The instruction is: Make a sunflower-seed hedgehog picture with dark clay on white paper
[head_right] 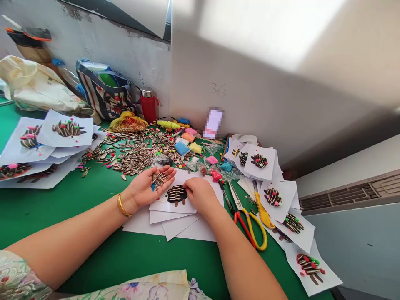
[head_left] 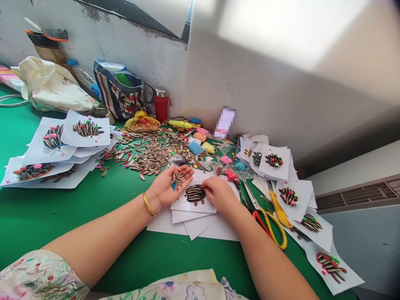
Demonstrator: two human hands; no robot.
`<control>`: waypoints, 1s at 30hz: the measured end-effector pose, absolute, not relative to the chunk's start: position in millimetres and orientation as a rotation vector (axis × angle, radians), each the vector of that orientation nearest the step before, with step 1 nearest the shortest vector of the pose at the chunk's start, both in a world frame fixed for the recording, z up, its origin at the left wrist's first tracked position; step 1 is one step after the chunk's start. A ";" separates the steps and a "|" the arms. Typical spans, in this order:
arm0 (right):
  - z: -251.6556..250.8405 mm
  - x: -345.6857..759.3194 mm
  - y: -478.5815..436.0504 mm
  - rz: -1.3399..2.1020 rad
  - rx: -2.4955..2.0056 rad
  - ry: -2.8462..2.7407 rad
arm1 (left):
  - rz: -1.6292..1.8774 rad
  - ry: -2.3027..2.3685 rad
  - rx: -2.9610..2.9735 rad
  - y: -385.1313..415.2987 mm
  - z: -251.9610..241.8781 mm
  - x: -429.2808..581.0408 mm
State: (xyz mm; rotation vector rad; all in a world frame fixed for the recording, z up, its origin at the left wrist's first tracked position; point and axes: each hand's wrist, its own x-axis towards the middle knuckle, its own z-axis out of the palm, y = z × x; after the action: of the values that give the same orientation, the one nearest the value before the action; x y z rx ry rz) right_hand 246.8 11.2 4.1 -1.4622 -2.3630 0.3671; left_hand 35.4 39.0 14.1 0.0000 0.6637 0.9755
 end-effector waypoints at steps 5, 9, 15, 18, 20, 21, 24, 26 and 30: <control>3.8 244.9 11.1 0.386 -1.495 -2.332 | 0.976 0.665 0.007 38.8 14.7 35.7; 4.6 243.0 11.7 0.386 -1.547 -2.334 | 0.977 0.674 0.002 38.5 14.8 35.6; 4.3 245.3 10.9 0.383 -1.529 -2.334 | 0.973 0.648 0.003 40.6 9.3 33.2; 3.2 248.1 10.3 0.313 -1.485 -2.334 | 0.973 0.646 -0.003 41.5 8.1 32.9; 2.3 248.7 10.1 0.287 -1.461 -2.338 | 0.973 0.648 -0.007 41.7 8.1 33.1; 1.9 248.4 10.1 0.285 -1.451 -2.341 | 0.974 0.649 -0.007 41.7 8.3 33.3; 0.9 246.2 10.1 0.293 -1.430 -2.347 | 0.975 0.650 -0.007 41.3 8.5 33.8; 0.4 244.7 10.2 0.294 -1.424 -2.343 | 0.974 0.650 -0.005 41.0 8.4 33.9; -1.3 244.6 10.9 0.299 -1.427 -2.337 | 0.969 0.645 -0.003 40.5 8.3 33.8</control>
State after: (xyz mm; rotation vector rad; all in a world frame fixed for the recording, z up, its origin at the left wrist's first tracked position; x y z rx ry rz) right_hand 244.6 10.9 -1.3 -1.4269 -2.3369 0.2990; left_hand 33.8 40.5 8.3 -0.0033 0.6450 0.9689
